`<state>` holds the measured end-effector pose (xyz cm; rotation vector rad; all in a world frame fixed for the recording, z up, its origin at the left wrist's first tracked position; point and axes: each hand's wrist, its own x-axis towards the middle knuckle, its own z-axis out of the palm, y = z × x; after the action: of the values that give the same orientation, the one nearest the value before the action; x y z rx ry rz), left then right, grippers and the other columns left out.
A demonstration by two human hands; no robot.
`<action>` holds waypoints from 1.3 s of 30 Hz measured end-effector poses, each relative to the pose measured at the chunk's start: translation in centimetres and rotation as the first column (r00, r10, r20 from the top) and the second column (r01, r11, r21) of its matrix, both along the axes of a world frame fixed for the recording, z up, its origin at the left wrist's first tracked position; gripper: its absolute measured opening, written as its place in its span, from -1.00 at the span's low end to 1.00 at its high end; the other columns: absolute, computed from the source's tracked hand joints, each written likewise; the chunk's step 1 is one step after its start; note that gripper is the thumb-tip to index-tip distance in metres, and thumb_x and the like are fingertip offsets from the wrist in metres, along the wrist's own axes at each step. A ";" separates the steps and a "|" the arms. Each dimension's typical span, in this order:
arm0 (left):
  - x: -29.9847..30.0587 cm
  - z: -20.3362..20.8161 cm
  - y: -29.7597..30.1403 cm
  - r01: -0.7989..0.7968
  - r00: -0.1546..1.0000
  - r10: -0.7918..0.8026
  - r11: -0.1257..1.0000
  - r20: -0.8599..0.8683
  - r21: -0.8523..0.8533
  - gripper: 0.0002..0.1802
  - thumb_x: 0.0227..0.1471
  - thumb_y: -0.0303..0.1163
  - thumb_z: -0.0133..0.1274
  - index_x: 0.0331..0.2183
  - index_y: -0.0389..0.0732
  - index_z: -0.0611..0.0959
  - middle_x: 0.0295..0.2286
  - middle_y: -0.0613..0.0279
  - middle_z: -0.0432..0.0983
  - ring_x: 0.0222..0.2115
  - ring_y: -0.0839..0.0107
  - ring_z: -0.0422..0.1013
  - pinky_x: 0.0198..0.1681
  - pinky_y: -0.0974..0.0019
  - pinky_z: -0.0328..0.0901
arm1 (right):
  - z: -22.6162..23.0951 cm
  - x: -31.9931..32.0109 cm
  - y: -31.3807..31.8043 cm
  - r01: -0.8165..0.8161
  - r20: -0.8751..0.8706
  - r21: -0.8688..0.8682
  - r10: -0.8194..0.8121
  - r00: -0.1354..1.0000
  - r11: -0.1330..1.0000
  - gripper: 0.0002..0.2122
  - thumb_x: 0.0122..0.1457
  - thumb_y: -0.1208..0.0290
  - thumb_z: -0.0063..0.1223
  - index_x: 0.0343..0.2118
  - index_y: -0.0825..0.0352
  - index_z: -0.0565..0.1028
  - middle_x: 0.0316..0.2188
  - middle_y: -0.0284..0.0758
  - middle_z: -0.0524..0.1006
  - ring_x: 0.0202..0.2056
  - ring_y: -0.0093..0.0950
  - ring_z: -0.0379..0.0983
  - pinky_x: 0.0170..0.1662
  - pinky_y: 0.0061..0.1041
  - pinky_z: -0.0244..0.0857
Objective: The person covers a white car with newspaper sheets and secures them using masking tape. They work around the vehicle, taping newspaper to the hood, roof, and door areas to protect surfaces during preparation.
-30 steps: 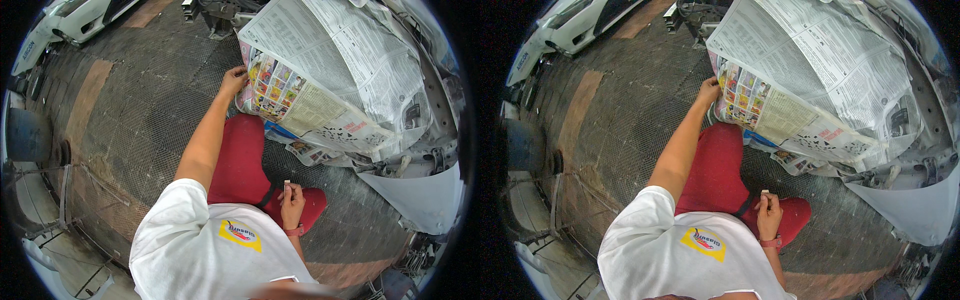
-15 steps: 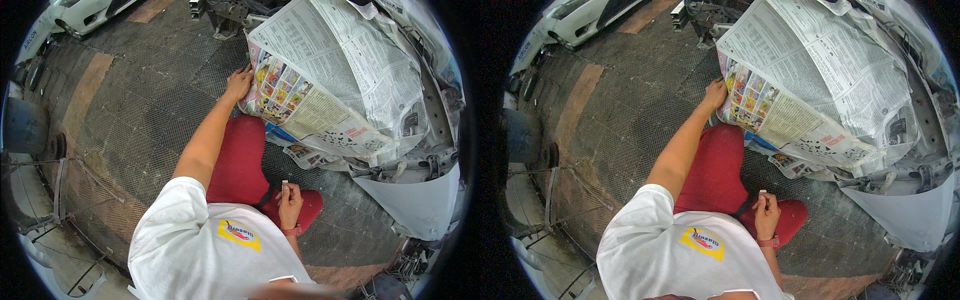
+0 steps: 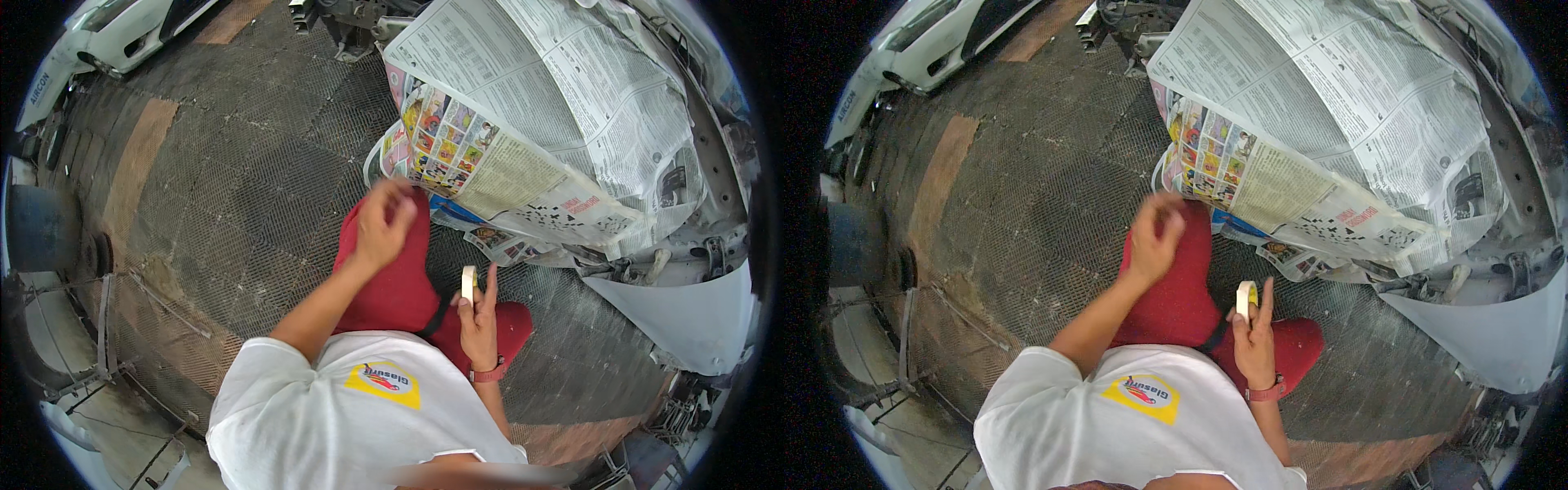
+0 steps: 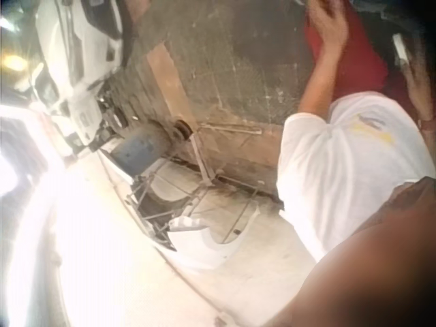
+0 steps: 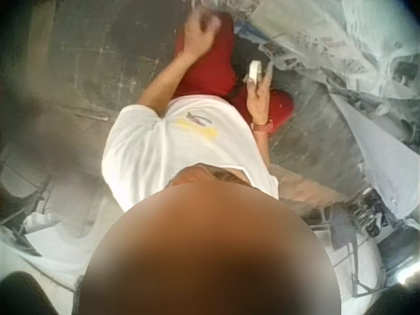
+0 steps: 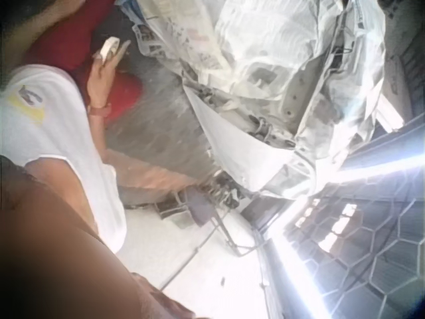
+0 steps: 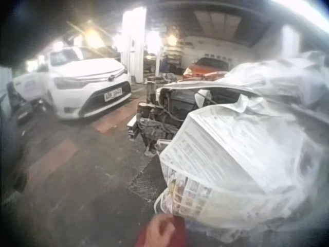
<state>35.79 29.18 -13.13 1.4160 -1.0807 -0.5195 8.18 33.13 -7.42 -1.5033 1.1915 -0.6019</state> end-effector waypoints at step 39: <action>-4.1 10.6 1.0 0.334 0.888 -0.340 0.940 0.309 0.076 -0.91 0.17 -0.50 0.31 -0.29 -0.26 0.69 -0.41 0.18 0.61 -0.32 0.27 0.57 -0.29 0.23 0.38 | 4.3 0.9 -3.5 -0.174 0.265 0.125 0.136 0.954 0.977 -0.61 0.52 0.37 -0.02 0.32 0.34 0.30 -0.51 -0.36 0.62 -0.49 -0.57 0.56 -0.40 -0.47 0.39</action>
<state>31.66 30.19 -2.49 1.3638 -1.6051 -0.5616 9.04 29.60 -3.08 -1.3352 0.8899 -0.5692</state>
